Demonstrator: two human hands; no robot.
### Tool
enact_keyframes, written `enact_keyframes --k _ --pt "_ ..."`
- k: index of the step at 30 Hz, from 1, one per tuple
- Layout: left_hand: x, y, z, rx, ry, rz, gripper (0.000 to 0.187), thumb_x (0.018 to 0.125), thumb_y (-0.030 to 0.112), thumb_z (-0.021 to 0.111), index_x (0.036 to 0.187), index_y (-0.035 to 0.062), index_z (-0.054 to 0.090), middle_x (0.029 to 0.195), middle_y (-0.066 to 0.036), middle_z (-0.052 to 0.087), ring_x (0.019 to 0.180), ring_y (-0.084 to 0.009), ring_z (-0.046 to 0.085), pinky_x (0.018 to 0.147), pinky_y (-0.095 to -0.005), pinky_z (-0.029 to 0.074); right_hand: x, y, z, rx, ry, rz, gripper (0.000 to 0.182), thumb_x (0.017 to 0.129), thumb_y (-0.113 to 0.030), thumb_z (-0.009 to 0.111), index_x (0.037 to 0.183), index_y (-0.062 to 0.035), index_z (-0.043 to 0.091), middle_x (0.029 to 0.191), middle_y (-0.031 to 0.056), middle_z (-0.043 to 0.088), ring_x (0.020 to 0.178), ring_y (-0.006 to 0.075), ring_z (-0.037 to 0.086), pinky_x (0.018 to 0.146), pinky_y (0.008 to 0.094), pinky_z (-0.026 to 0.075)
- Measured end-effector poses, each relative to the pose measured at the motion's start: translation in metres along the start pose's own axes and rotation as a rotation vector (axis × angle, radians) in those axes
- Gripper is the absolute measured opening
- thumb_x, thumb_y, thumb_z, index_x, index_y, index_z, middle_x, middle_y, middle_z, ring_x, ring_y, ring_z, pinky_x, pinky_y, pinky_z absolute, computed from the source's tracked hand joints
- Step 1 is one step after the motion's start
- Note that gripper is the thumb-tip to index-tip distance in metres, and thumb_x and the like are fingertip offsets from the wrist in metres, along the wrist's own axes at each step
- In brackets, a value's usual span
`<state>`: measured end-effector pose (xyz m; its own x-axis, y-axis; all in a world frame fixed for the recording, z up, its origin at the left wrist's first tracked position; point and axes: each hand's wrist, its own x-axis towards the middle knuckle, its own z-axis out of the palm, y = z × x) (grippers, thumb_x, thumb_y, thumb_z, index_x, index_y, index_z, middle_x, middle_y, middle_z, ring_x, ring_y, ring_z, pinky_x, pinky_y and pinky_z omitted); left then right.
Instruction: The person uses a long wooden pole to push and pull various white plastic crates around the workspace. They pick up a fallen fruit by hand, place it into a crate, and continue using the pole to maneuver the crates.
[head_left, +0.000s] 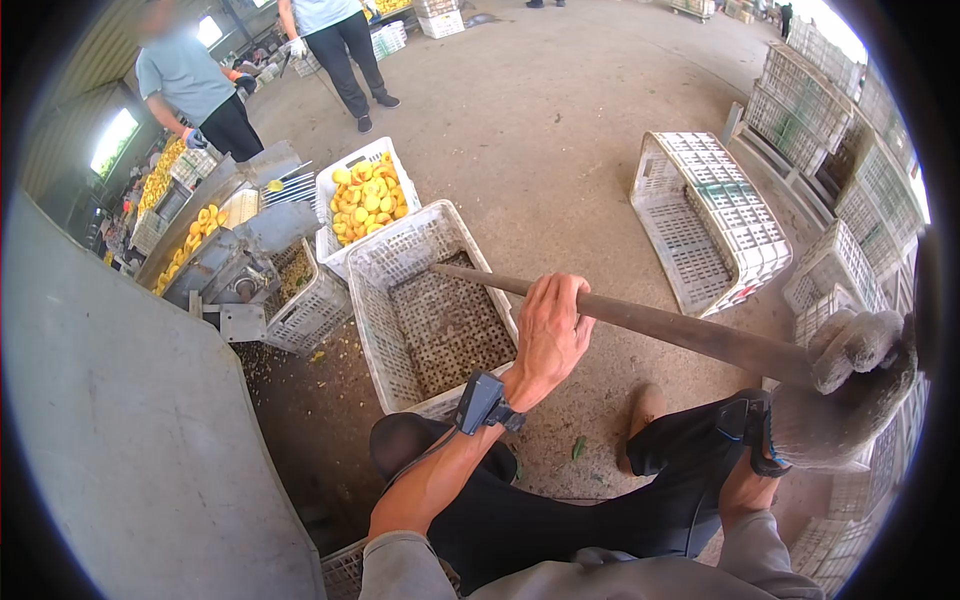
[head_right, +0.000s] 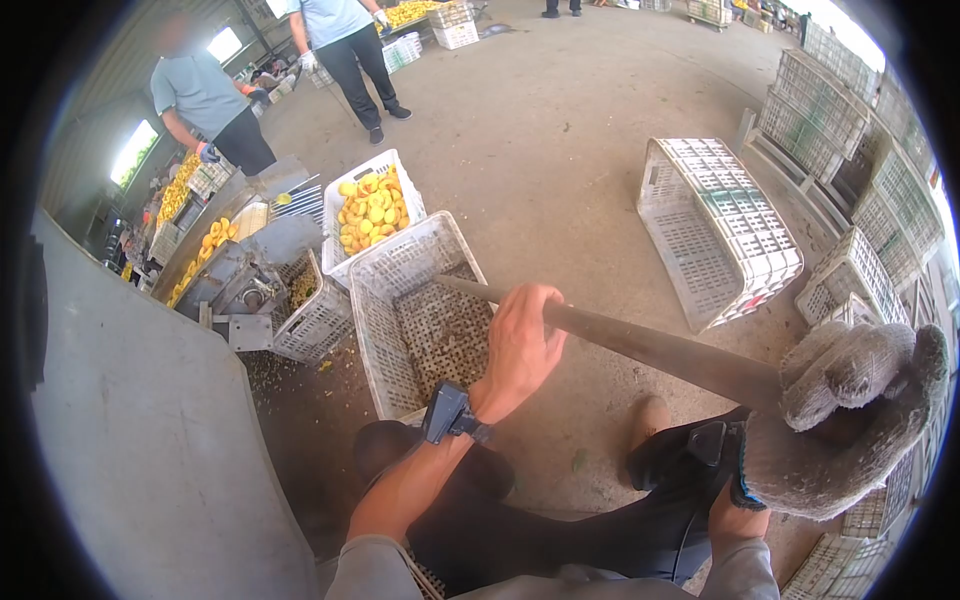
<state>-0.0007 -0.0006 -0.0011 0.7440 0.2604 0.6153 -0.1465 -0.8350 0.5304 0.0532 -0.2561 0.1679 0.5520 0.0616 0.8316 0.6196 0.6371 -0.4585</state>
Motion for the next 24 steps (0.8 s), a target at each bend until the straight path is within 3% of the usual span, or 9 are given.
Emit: enact_keyframes --k 4,18,24 --pt "0.001 0.002 -0.001 -0.007 0.035 0.012 0.037 0.079 -0.004 0.080 0.108 0.0034 0.058 0.101 -0.018 0.065 0.096 -0.0420 0.065 0.082 -0.0487 0.051 -0.004 -0.001 -0.002 -0.016 0.045 0.020 0.024 0.115 -0.024 0.047 0.126 -0.0046 0.055 0.091 0.0068 0.058 0.060 0.0145 0.053 0.060 0.0292 0.051" --pt "0.002 0.003 -0.003 -0.010 0.033 0.011 0.037 0.079 -0.004 0.080 0.108 0.0034 0.058 0.100 -0.018 0.065 0.095 -0.0415 0.065 0.081 -0.0483 0.051 -0.008 -0.001 -0.007 -0.049 0.076 0.032 0.026 0.115 -0.028 0.048 0.126 -0.0061 0.055 0.091 0.0056 0.057 0.065 0.0151 0.052 0.061 0.0289 0.048" --pt "0.002 0.003 -0.003 -0.008 0.035 0.011 0.038 0.078 -0.004 0.080 0.108 0.0036 0.058 0.100 -0.018 0.065 0.095 -0.0414 0.065 0.081 -0.0484 0.051 -0.012 -0.004 -0.005 -0.024 0.128 0.083 0.027 0.115 -0.028 0.044 0.126 -0.0058 0.054 0.091 0.0061 0.055 0.073 0.0175 0.056 0.062 0.0294 0.050"
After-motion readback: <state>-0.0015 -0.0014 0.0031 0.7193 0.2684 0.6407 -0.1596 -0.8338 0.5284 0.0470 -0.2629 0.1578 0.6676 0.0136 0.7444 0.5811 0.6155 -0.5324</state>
